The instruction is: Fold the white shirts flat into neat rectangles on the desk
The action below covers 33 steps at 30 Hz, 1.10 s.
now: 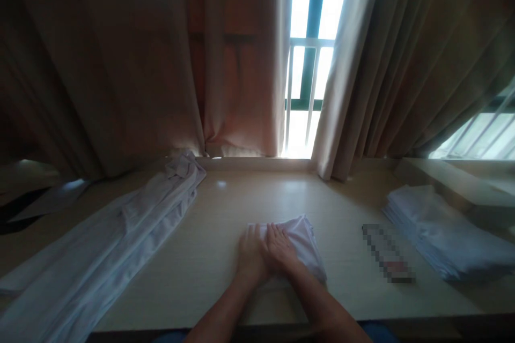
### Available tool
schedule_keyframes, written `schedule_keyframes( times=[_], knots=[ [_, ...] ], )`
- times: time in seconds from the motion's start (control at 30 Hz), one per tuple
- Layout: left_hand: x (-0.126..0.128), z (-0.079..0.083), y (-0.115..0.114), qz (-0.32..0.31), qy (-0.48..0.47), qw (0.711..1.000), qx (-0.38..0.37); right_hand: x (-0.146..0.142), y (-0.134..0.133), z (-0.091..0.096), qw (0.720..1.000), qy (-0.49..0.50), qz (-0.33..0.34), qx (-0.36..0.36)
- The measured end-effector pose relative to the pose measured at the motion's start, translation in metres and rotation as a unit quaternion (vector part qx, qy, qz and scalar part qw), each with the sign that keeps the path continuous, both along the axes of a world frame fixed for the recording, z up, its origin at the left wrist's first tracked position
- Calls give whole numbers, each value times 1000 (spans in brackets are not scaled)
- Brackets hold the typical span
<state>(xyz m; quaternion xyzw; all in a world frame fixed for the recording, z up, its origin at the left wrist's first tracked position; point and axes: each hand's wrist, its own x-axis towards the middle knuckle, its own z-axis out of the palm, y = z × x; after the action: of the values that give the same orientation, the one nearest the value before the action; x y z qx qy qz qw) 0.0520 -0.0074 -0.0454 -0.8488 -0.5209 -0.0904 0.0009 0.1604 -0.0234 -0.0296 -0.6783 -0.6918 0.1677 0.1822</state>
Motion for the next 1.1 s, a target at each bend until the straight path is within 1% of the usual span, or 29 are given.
schedule_keyframes(
  times=[0.13, 0.3, 0.43, 0.57, 0.67, 0.73, 0.8, 0.97, 1.1],
  knots=[
    [2, -5, 0, 7, 0, 1000, 24, 13, 2, -10, 1000, -25, -17, 1],
    [6, -6, -1, 23, -2, 999, 26, 45, -3, -19, 991, -87, -98, -3],
    [8, -8, 3, 31, -9, 999, 4, 67, -9, -27, 984, -110, -138, 6],
    [7, -15, 8, 84, -20, 996, 3, 70, -11, -29, 979, -117, -169, 14],
    [6, -20, 11, 106, -28, 994, -6, 73, -10, -29, 981, -114, -155, 3],
    [6, -21, 12, 108, -29, 994, -15, 77, -10, -28, 985, -109, -136, -14],
    [5, -21, 13, 113, -30, 993, -21, 79, -10, -27, 985, -105, -132, -20],
    [3, -16, 16, 105, -24, 994, -27, 77, -12, -27, 977, -109, -184, -12],
    [-3, -11, 25, 75, -10, 997, -33, 76, -11, -26, 977, -107, -181, -29]
  ],
)
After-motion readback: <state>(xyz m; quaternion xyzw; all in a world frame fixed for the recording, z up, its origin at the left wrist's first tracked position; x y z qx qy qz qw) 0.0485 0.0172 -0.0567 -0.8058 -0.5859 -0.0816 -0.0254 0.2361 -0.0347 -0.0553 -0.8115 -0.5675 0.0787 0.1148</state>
